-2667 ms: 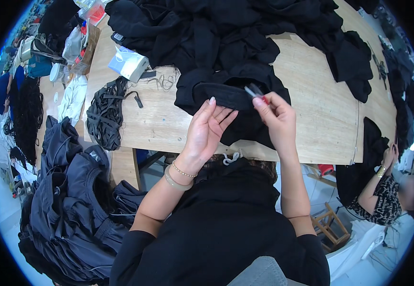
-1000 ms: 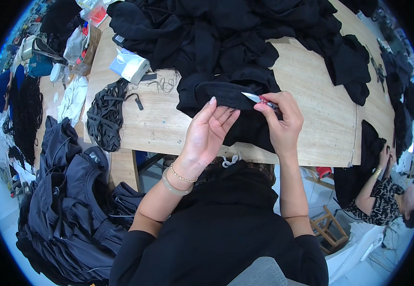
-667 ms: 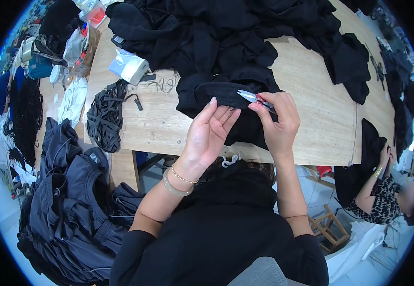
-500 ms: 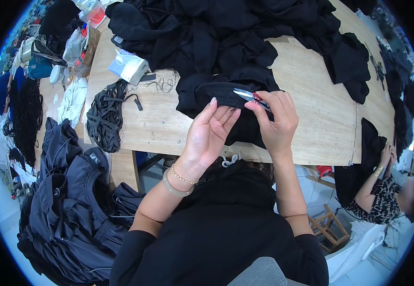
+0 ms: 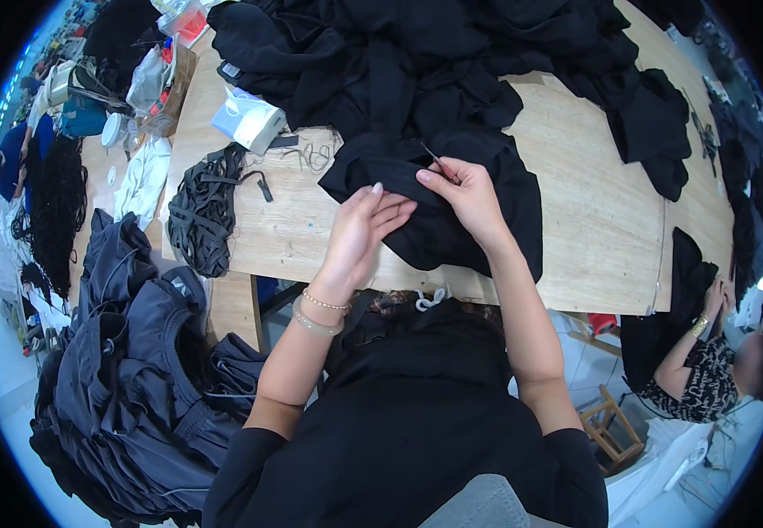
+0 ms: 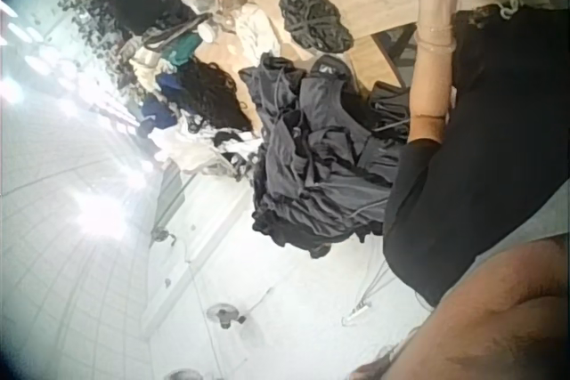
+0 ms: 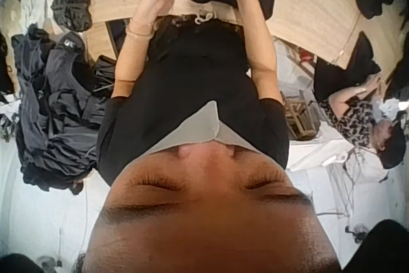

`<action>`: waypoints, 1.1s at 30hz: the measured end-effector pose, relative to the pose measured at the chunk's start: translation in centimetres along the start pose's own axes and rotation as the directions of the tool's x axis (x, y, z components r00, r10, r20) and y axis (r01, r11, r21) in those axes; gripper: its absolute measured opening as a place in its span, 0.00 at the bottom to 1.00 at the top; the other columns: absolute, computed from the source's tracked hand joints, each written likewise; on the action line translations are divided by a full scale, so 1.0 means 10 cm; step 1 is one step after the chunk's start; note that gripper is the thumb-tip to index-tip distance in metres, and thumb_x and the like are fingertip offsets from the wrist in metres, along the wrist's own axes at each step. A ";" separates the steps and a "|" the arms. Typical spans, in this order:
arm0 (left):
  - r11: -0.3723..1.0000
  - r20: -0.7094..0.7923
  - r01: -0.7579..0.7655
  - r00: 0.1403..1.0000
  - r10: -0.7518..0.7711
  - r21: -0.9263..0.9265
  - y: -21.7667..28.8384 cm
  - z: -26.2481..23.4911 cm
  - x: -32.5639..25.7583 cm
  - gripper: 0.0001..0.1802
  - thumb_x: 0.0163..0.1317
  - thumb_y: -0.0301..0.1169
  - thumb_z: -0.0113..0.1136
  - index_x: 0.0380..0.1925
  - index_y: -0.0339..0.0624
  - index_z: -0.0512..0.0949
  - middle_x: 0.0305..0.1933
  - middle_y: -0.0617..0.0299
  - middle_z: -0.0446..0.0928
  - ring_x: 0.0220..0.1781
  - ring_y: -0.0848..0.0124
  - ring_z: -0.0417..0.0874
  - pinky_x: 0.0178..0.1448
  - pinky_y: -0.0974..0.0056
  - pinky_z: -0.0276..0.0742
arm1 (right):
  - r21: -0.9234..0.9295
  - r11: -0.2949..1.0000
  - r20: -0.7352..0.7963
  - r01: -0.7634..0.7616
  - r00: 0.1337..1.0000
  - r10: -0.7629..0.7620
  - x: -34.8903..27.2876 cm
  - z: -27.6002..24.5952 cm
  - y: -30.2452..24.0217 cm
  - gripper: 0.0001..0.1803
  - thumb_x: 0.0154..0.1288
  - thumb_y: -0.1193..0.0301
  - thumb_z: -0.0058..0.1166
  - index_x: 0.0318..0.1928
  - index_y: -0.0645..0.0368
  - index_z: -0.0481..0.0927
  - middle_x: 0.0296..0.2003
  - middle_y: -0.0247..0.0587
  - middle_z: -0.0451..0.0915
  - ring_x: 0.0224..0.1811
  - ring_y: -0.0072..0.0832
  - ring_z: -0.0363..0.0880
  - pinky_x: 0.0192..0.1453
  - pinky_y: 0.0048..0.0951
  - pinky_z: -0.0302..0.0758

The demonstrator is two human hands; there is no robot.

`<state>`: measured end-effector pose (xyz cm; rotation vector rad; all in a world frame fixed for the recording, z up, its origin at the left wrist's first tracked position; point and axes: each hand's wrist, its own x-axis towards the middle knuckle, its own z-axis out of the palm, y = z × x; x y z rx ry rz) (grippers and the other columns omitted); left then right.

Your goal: The person uses small scissors to trim loose threads and excess fabric from black garments. They handle the clothing items one by one, picking them up from a pile, cutting specific areas, and placing them back down.

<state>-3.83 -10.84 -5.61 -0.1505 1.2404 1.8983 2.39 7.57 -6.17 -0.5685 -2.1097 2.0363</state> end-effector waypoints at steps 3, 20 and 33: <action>0.777 -0.103 -0.141 0.961 0.256 0.613 0.12 -0.11 -0.12 0.12 0.72 0.34 0.60 0.44 0.35 0.77 0.34 0.60 0.83 0.36 0.71 0.85 0.43 0.66 0.80 | -0.022 0.999 -0.007 -0.035 0.999 0.034 0.02 0.04 0.10 0.17 0.65 0.63 0.69 0.29 0.64 0.81 0.19 0.21 0.67 0.25 0.10 0.59 0.28 0.22 0.58; -0.079 0.403 -0.417 0.903 -0.150 0.906 0.24 -0.26 -0.69 0.14 0.57 0.31 0.71 0.30 0.38 0.74 0.26 0.55 0.77 0.28 0.60 0.80 0.34 0.59 0.74 | -0.169 0.986 -0.085 -0.005 0.996 -0.009 -0.04 0.03 -0.05 0.18 0.65 0.62 0.68 0.30 0.66 0.80 0.17 0.27 0.64 0.23 0.14 0.57 0.26 0.25 0.57; 0.093 0.350 -0.502 0.713 0.607 0.860 0.08 0.33 -0.10 0.09 0.57 0.24 0.69 0.32 0.36 0.76 0.27 0.54 0.74 0.26 0.59 0.77 0.34 0.60 0.74 | -0.174 0.985 -0.141 0.006 0.989 -0.031 -0.12 0.09 -0.12 0.18 0.66 0.64 0.67 0.28 0.66 0.78 0.16 0.28 0.62 0.23 0.14 0.55 0.25 0.26 0.55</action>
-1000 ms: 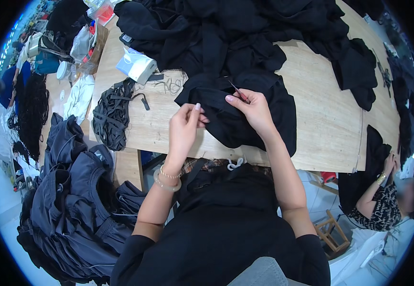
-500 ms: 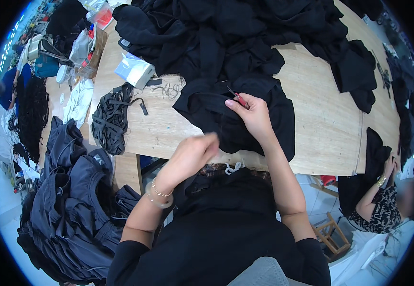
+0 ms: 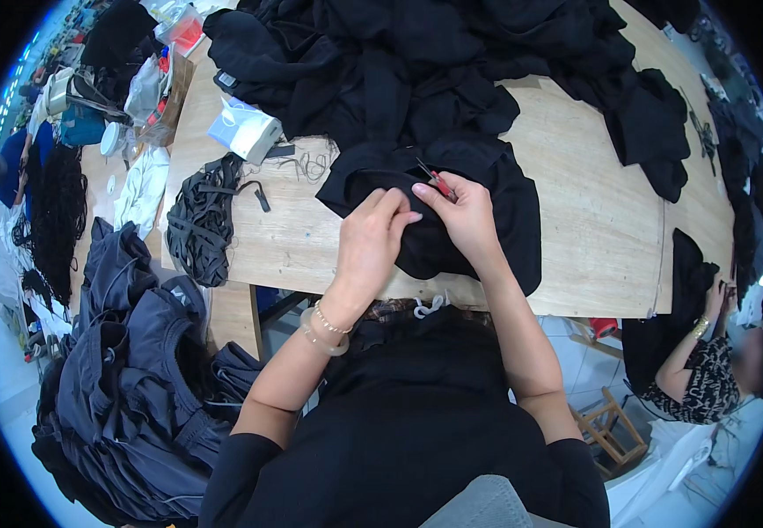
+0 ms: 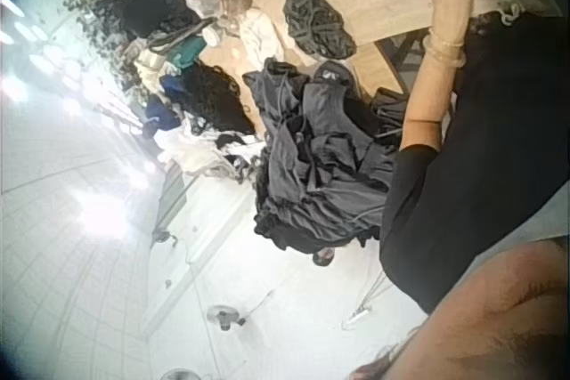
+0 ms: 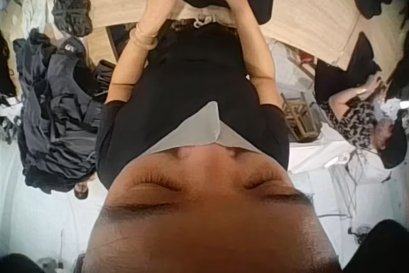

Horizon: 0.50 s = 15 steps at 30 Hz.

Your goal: The person uses small scissors to trim loose threads and excess fabric from black garments. They handle the clothing items one by one, picking them up from a pile, cutting specific areas, and placing them back down.

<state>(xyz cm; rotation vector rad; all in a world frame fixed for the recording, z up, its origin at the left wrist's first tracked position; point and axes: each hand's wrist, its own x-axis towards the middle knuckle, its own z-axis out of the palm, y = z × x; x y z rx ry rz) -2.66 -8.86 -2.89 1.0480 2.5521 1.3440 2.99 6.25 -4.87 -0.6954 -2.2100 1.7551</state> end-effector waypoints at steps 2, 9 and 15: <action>0.994 0.213 0.100 0.973 -0.090 -0.038 -0.05 -0.17 -0.11 0.11 0.56 0.26 0.70 0.30 0.35 0.75 0.26 0.53 0.74 0.26 0.58 0.77 0.33 0.59 0.73 | -0.006 1.000 -0.006 -0.001 1.000 0.001 -0.01 0.02 0.02 0.18 0.66 0.64 0.67 0.27 0.66 0.78 0.16 0.28 0.62 0.23 0.14 0.55 0.24 0.26 0.55; 0.984 0.213 0.089 0.970 -0.121 0.153 0.10 -0.37 -0.21 0.15 0.53 0.30 0.73 0.32 0.36 0.75 0.32 0.54 0.74 0.34 0.54 0.79 0.39 0.54 0.76 | -0.052 0.998 -0.003 0.018 1.000 -0.018 -0.01 0.01 0.00 0.18 0.65 0.63 0.67 0.27 0.65 0.78 0.15 0.31 0.63 0.21 0.16 0.55 0.24 0.28 0.56; 0.993 0.019 -0.045 0.999 0.043 0.111 0.03 0.07 0.01 0.13 0.55 0.27 0.70 0.36 0.39 0.74 0.36 0.55 0.72 0.38 0.54 0.78 0.41 0.52 0.76 | -0.037 0.999 -0.057 0.013 0.998 -0.016 -0.06 0.05 -0.04 0.18 0.65 0.63 0.66 0.27 0.65 0.80 0.14 0.36 0.68 0.20 0.18 0.58 0.24 0.29 0.59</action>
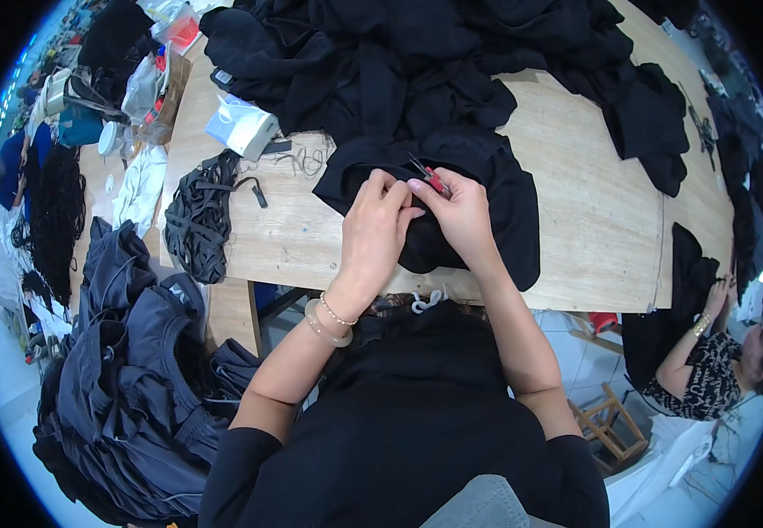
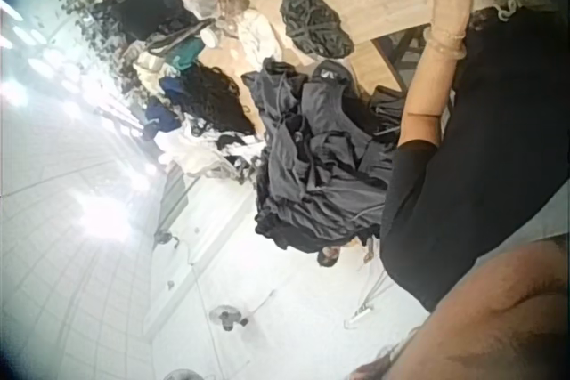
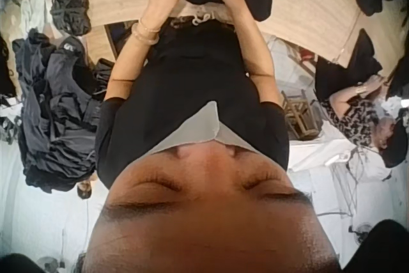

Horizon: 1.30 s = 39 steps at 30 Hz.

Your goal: The person uses small scissors to trim loose threads and excess fabric from black garments. They handle the clothing items one by one, picking them up from a pile, cutting specific areas, and placing them back down.

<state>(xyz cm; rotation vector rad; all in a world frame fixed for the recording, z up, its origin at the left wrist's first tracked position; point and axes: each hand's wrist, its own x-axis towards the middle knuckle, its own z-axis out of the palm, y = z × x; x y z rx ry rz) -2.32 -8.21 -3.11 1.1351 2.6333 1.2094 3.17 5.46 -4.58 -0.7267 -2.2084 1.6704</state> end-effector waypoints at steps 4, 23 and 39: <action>0.999 0.049 0.045 0.998 -0.044 -0.011 -0.01 -0.11 0.01 0.11 0.58 0.24 0.68 0.32 0.37 0.72 0.30 0.52 0.75 0.33 0.53 0.80 0.36 0.53 0.74 | -0.056 0.998 0.045 -0.027 0.999 0.029 0.00 -0.03 0.04 0.17 0.65 0.62 0.66 0.29 0.64 0.82 0.14 0.36 0.69 0.20 0.18 0.59 0.25 0.28 0.60; 0.974 0.156 -0.011 0.987 0.047 -0.226 -0.09 -0.21 0.33 0.02 0.67 0.20 0.57 0.34 0.33 0.74 0.30 0.52 0.75 0.32 0.53 0.80 0.38 0.58 0.75 | -0.247 0.923 -0.012 0.295 0.951 -0.308 -0.18 -0.48 -0.22 0.17 0.57 0.65 0.72 0.32 0.62 0.76 0.25 0.37 0.77 0.27 0.26 0.76 0.31 0.28 0.71; 0.974 0.096 -0.113 0.986 0.134 -0.197 -0.09 -0.20 0.42 0.05 0.67 0.22 0.56 0.33 0.32 0.71 0.32 0.49 0.71 0.34 0.50 0.75 0.39 0.54 0.70 | -0.419 0.828 0.112 0.373 0.926 -0.360 -0.15 -0.50 -0.34 0.17 0.56 0.65 0.71 0.31 0.59 0.75 0.27 0.38 0.80 0.26 0.36 0.79 0.29 0.32 0.72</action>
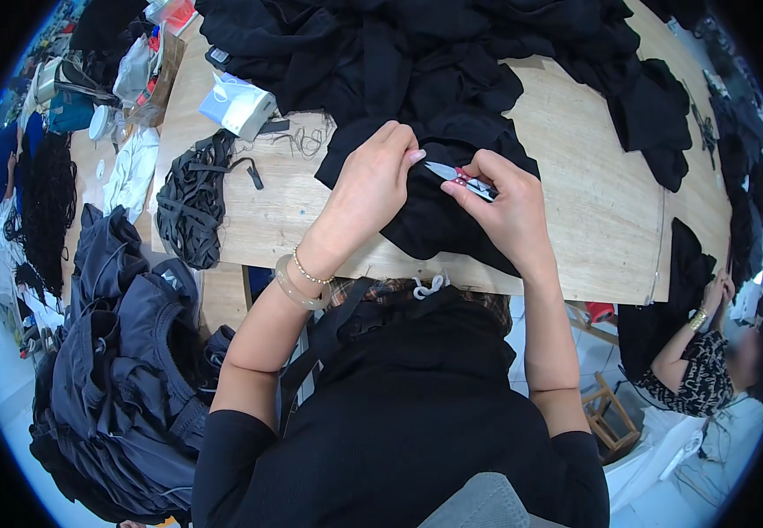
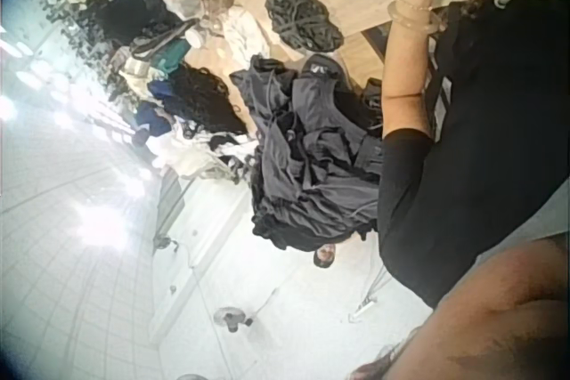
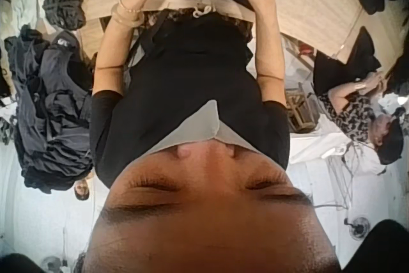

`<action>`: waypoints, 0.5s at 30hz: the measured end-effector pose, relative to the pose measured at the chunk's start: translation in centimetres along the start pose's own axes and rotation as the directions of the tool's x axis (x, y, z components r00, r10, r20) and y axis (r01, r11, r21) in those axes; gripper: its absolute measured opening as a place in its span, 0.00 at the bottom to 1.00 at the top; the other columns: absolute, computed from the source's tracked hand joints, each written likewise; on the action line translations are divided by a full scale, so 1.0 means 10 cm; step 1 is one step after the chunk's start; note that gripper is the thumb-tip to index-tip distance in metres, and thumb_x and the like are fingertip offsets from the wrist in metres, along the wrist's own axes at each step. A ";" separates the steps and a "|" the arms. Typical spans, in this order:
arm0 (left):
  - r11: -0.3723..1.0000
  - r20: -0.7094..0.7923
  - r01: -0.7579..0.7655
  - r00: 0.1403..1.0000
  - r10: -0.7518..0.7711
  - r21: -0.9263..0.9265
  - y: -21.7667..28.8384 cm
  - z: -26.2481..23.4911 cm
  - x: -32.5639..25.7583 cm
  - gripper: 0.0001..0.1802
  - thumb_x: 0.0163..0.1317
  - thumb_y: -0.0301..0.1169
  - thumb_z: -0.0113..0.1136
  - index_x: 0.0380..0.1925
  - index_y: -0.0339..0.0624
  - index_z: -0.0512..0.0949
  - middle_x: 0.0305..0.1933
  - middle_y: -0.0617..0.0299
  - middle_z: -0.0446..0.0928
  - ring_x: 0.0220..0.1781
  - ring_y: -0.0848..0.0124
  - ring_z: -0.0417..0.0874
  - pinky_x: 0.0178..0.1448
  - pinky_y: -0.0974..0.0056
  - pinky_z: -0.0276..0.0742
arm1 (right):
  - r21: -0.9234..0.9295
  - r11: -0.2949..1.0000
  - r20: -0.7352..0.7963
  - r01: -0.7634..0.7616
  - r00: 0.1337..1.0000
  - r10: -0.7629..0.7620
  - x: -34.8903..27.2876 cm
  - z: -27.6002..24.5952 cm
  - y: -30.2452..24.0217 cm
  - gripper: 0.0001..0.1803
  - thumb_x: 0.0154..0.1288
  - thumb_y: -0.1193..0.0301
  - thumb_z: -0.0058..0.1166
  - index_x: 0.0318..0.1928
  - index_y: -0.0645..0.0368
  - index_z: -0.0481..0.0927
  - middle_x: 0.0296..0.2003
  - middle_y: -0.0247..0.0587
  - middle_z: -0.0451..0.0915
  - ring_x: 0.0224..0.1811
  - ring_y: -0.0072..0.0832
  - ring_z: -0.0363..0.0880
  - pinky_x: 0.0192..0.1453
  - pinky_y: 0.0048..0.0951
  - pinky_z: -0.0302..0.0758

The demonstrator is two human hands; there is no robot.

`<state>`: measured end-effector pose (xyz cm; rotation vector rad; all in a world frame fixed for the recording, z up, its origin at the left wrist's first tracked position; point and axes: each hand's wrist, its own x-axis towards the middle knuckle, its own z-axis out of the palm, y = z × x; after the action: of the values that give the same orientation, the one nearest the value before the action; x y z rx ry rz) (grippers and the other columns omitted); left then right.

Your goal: The person uses small scissors to trim loose threads and excess fabric from black garments. They handle the clothing items one by one, picking them up from a pile, cutting specific areas, and placing them back down.

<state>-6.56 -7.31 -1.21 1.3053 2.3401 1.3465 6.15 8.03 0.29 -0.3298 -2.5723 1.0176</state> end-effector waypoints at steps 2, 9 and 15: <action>1.000 0.000 -0.011 1.000 0.011 0.011 0.00 0.01 0.00 0.05 0.67 0.22 0.56 0.33 0.32 0.71 0.33 0.48 0.71 0.34 0.49 0.75 0.39 0.54 0.70 | -0.004 1.000 0.017 -0.003 1.000 0.003 0.01 -0.01 -0.01 0.17 0.55 0.65 0.71 0.31 0.59 0.75 0.27 0.38 0.80 0.26 0.36 0.79 0.29 0.32 0.72; 0.999 0.039 -0.019 0.999 0.018 0.033 0.06 -0.01 0.00 0.05 0.68 0.22 0.56 0.34 0.31 0.71 0.35 0.48 0.71 0.36 0.46 0.75 0.41 0.53 0.71 | -0.044 0.999 0.051 0.006 0.999 -0.004 0.07 -0.01 -0.04 0.16 0.56 0.65 0.71 0.31 0.60 0.76 0.27 0.40 0.80 0.25 0.38 0.80 0.29 0.34 0.72; 0.999 0.045 -0.011 0.999 0.009 0.042 0.04 -0.01 -0.01 0.06 0.68 0.23 0.55 0.34 0.31 0.71 0.35 0.47 0.71 0.36 0.45 0.75 0.40 0.52 0.71 | -0.009 0.999 0.088 -0.052 0.995 0.053 0.06 -0.07 -0.05 0.16 0.56 0.64 0.70 0.29 0.61 0.76 0.25 0.42 0.81 0.25 0.38 0.80 0.30 0.34 0.72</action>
<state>-6.32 -7.37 -0.88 1.3466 2.3478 1.2637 5.80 8.33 1.24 -0.3638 -2.6586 1.0651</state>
